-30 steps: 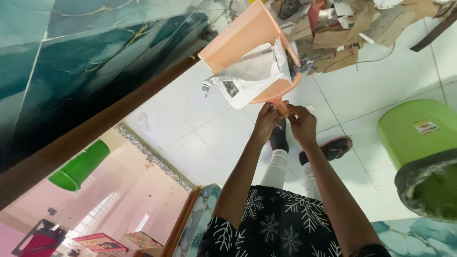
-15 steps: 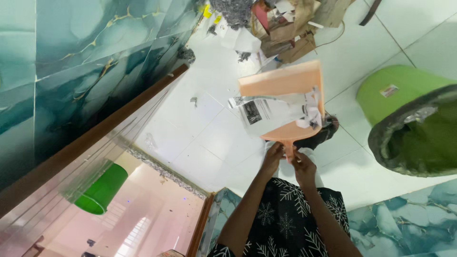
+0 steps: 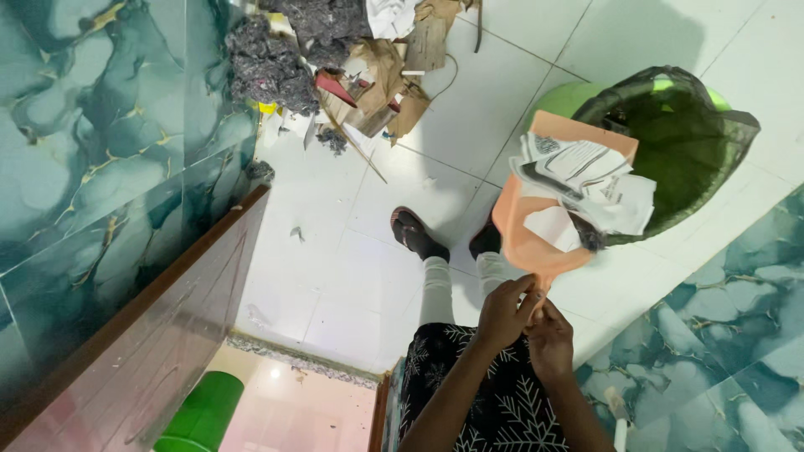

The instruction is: The person picks up paper scraps, plastic, and debris from a bathroom floor using a dustpan and places the collected trash into a bucket.

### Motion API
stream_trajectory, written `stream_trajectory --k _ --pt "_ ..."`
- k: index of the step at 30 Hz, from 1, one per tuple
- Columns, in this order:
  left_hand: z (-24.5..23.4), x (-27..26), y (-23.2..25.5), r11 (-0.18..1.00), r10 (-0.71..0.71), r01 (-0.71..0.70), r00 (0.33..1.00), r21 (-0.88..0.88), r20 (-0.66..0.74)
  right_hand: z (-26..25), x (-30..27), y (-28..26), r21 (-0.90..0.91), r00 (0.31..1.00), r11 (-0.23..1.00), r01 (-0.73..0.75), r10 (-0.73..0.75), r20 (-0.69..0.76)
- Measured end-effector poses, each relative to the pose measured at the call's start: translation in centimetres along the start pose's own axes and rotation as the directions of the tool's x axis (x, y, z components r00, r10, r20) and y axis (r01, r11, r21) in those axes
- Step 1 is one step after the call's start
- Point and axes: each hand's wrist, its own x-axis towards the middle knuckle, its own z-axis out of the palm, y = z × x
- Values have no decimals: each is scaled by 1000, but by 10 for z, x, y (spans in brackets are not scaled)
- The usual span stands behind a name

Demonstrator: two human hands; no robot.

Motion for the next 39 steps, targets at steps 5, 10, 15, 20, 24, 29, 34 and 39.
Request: stream_trajectory --k 5,10,15,20,24,29,34,39 --pt "34 19 40 984 137 -137 991 114 15 -18 3 -30 423 986 902 -88 140 -92" --pt "57 25 62 975 182 -182 983 126 13 -46 10 -36 773 983 619 -141 180 35" --pt "76 23 70 952 211 -193 976 236 -51 -95 15 -11 762 983 638 -115 184 -6" --pt "92 5 80 906 277 -238 959 351 -65 -121 13 -3 976 977 -34 -215 -29 214" --pt "107 -21 90 887 329 -282 942 366 -71 -129 -1 -13 -187 966 -963 -194 -221 136" --pt "134 -34 83 921 302 -258 946 292 -117 -147 -13 -40 -471 973 -874 -118 -196 120" --pt "138 -12 73 923 237 -210 970 323 -46 -124 -3 -64 -667 983 -742 -59 -159 89" --pt "85 -24 59 981 185 -181 982 69 -46 -18 -11 -94 -922 996 -387 -8 -89 28"
